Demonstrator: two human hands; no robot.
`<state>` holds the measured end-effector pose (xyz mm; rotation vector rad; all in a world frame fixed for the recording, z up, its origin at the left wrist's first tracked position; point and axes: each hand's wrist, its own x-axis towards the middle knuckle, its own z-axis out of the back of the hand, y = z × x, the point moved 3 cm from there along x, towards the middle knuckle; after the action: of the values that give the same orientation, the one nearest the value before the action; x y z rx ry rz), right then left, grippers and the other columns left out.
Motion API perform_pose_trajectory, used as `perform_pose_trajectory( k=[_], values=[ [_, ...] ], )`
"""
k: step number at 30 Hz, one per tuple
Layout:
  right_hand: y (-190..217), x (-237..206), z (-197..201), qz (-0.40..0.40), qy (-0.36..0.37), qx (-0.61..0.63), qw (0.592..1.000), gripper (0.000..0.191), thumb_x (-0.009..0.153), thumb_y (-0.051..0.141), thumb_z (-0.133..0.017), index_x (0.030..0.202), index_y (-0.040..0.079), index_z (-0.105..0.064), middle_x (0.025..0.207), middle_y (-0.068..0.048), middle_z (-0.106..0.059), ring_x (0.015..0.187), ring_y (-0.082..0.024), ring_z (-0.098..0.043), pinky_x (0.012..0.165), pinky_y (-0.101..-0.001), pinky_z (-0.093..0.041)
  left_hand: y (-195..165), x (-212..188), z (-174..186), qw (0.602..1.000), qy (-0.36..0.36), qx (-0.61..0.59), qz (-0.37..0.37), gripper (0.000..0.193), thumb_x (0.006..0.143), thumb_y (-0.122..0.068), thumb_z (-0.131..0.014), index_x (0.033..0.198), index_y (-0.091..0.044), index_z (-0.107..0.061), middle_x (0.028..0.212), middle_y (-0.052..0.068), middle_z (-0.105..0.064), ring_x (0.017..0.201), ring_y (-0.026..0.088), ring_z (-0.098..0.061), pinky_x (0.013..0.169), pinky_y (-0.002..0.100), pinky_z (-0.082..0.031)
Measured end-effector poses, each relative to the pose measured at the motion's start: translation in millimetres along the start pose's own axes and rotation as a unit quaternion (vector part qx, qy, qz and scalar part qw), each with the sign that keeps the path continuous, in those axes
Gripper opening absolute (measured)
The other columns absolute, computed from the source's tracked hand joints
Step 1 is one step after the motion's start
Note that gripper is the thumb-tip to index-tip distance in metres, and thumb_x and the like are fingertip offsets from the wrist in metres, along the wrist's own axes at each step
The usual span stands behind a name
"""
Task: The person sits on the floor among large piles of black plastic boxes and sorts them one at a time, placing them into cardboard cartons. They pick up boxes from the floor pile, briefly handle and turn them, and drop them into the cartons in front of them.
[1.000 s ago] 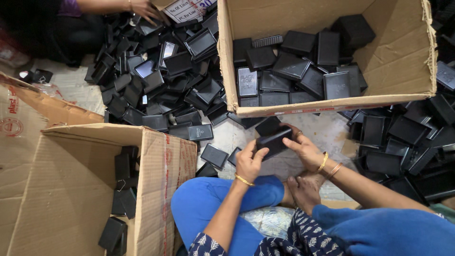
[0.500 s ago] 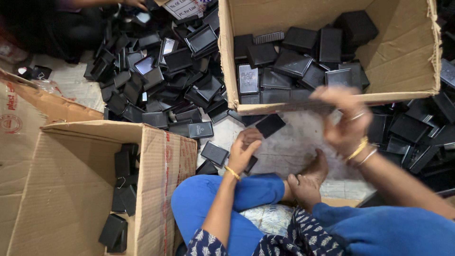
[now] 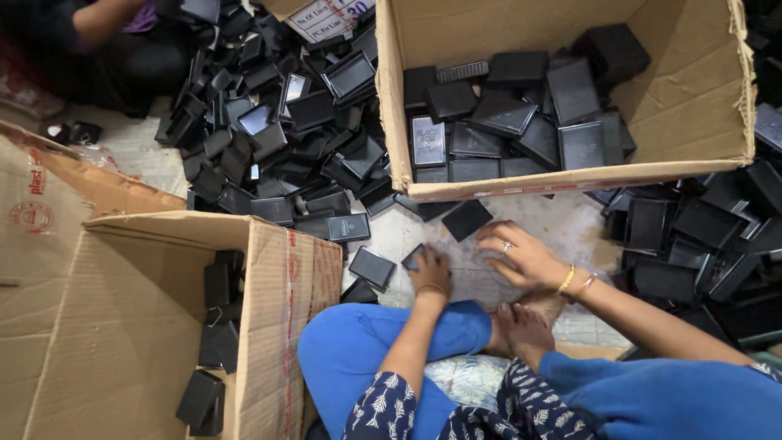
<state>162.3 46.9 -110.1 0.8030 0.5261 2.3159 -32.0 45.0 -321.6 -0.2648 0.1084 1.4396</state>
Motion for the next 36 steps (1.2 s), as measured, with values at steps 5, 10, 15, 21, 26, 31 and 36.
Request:
perform_pose_trajectory(
  k=[5,10,15,21,26,31,36],
  values=[
    [-26,-26,-15,-0.079,0.004,0.034,0.996,0.030,0.087,0.016,-0.072,0.115,0.010,-0.066,0.124,-0.013,-0.064,0.119,-0.035,-0.059,0.101,-0.0421,-0.049,19,6,14,0.981,0.102,-0.126,0.104,0.062,0.081,-0.030,-0.076,0.139,-0.032,-0.053,0.162,0.019,-0.009,0.144,0.057,-0.011,0.100,0.076,-0.036],
    [-65,-50,-36,-0.267,-0.008,0.175,0.948,0.040,0.091,0.023,-0.071,0.126,0.008,-0.062,0.129,-0.011,-0.064,0.124,-0.027,-0.060,0.105,-0.0374,-0.047,-3,-2,47,0.970,-0.030,-0.238,-0.039,0.080,0.056,-0.034,-0.091,0.129,-0.021,-0.060,0.150,0.031,-0.021,0.130,0.055,-0.028,0.110,0.058,-0.038],
    [-91,-93,-79,-0.639,0.108,0.405,0.645,0.059,0.098,0.044,-0.059,0.145,0.010,-0.049,0.132,-0.016,-0.066,0.123,-0.032,-0.063,0.098,-0.0398,-0.054,-46,-23,90,0.889,-0.223,-0.364,-0.162,0.079,0.062,-0.038,-0.092,0.132,-0.021,-0.059,0.150,0.029,-0.034,0.140,0.052,-0.036,0.118,0.058,-0.036],
    [-92,-87,-89,-0.418,0.005,0.471,0.777,0.070,0.098,0.047,-0.065,0.151,0.005,-0.048,0.148,-0.010,-0.054,0.135,-0.020,-0.050,0.108,-0.0319,-0.043,-56,-42,104,0.853,-0.167,-0.428,-0.249,0.097,0.069,-0.046,-0.088,0.147,-0.008,-0.045,0.151,0.034,-0.034,0.140,0.053,-0.035,0.116,0.057,-0.035],
    [-106,-89,-74,-0.533,-0.001,0.384,0.754,0.069,0.084,0.040,-0.070,0.143,0.010,-0.051,0.136,-0.007,-0.058,0.120,-0.020,-0.058,0.093,-0.0391,-0.053,24,13,95,0.968,-0.043,-0.225,-0.102,0.081,0.086,-0.051,-0.074,0.152,-0.012,-0.049,0.145,0.020,-0.059,0.136,0.038,-0.057,0.117,0.048,-0.048],
    [-109,-83,-63,-0.477,-0.026,0.320,0.818,0.070,0.078,0.035,-0.082,0.133,0.000,-0.057,0.127,-0.014,-0.063,0.117,-0.023,-0.061,0.098,-0.0345,-0.049,107,18,74,0.954,0.159,-0.065,0.245,0.092,0.082,-0.048,-0.081,0.156,-0.021,-0.032,0.153,0.032,-0.031,0.133,0.056,-0.041,0.102,0.062,-0.043],
    [-104,-83,-63,-0.484,-0.047,0.341,0.804,0.077,0.070,0.032,-0.084,0.135,0.004,-0.053,0.124,-0.009,-0.058,0.111,-0.023,-0.060,0.092,-0.0370,-0.051,77,18,50,0.956,0.198,-0.080,0.203,0.098,0.079,-0.045,-0.083,0.160,-0.027,-0.030,0.160,0.032,-0.018,0.136,0.057,-0.039,0.099,0.056,-0.051]
  ],
)
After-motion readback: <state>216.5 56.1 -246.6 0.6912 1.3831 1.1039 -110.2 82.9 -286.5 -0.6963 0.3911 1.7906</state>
